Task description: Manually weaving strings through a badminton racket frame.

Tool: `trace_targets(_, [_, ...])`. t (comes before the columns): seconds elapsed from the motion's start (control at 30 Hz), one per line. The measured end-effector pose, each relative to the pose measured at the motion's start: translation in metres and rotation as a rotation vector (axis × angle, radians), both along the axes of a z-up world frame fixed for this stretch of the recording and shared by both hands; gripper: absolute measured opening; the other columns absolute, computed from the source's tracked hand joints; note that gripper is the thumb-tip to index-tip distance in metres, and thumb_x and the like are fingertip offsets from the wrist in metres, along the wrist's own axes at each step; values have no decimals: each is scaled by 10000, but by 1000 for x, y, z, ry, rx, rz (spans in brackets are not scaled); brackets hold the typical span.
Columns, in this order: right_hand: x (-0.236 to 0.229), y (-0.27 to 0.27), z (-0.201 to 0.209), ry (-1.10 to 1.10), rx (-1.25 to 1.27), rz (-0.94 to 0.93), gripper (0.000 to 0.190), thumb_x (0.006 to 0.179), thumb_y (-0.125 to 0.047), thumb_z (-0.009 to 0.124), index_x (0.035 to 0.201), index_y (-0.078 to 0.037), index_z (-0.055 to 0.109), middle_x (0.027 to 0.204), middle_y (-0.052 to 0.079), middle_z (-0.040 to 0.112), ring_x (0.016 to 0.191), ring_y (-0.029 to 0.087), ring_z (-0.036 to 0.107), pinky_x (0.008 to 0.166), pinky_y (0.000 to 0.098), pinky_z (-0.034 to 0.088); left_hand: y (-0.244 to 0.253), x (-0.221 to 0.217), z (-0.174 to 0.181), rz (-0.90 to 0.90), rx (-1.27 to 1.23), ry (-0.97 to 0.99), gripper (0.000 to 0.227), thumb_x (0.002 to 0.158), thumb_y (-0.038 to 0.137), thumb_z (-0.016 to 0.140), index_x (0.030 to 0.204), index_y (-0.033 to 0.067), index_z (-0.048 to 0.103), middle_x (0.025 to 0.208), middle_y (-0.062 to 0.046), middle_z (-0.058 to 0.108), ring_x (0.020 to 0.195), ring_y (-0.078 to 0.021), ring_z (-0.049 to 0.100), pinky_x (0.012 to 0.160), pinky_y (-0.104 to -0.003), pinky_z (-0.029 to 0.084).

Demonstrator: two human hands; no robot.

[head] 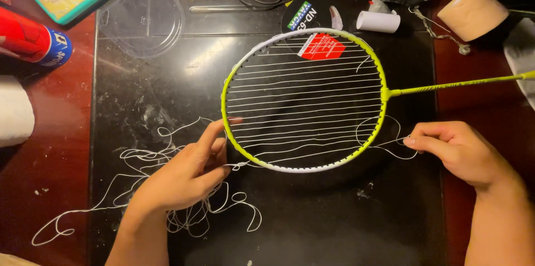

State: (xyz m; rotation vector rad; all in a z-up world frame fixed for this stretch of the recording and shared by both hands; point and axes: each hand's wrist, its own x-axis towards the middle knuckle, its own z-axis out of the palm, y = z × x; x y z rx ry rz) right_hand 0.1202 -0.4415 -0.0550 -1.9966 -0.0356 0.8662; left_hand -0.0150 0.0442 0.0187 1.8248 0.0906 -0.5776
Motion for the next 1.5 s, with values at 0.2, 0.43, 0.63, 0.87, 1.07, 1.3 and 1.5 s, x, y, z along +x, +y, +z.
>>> trace_targets(0.2, [0,0,1,21,30,23,184,925,-117,670,814,25,704,717,6,635,723,88,544,677,274,444,21,-6,0,-272,7,68,1083,843,-24,688,1641,221,-2,752,-22,525,654,-141,482,641,-244,452])
trace_targets(0.43, [-1,6,5,-14,8,14,179,922,-121,676,810,17,703,705,-1,624,711,73,526,660,266,429,36,-10,1,-371,-35,91,1113,842,-17,715,1666,190,-5,782,-13,507,683,-128,470,653,-229,442])
trace_targets(0.63, [-2,8,5,-73,-24,24,196,943,-151,669,832,5,711,709,-12,626,711,60,523,646,259,435,44,-15,-16,-398,-161,26,1071,850,-71,688,1666,143,29,878,-31,526,763,-120,499,717,-224,466])
trace_targets(0.87, [-3,10,8,-47,-25,35,172,935,-139,667,857,3,726,707,-14,632,699,61,533,634,263,443,14,-3,-8,-273,-477,154,1060,823,-51,664,1660,160,48,1375,-38,630,741,-49,483,652,-198,453])
trace_targets(1.07, [-1,7,4,-49,-39,51,185,957,-149,670,864,3,720,715,-12,605,694,64,498,623,268,420,-23,5,-8,-54,-277,97,751,840,77,777,1508,116,436,879,-25,716,662,-22,527,556,-208,433])
trace_targets(1.3, [-2,9,4,-33,-2,14,158,946,-134,663,891,-1,728,733,-12,647,697,56,539,623,253,436,-21,3,-21,8,-229,182,150,918,100,720,1034,13,761,750,33,732,626,-15,550,529,-216,435])
trace_targets(1.5, [-1,9,2,-35,-14,22,144,930,-119,671,918,8,739,751,-2,683,713,61,574,633,251,458,-21,3,-24,-33,-102,25,103,836,81,665,768,4,665,567,29,504,517,-50,419,452,-271,352])
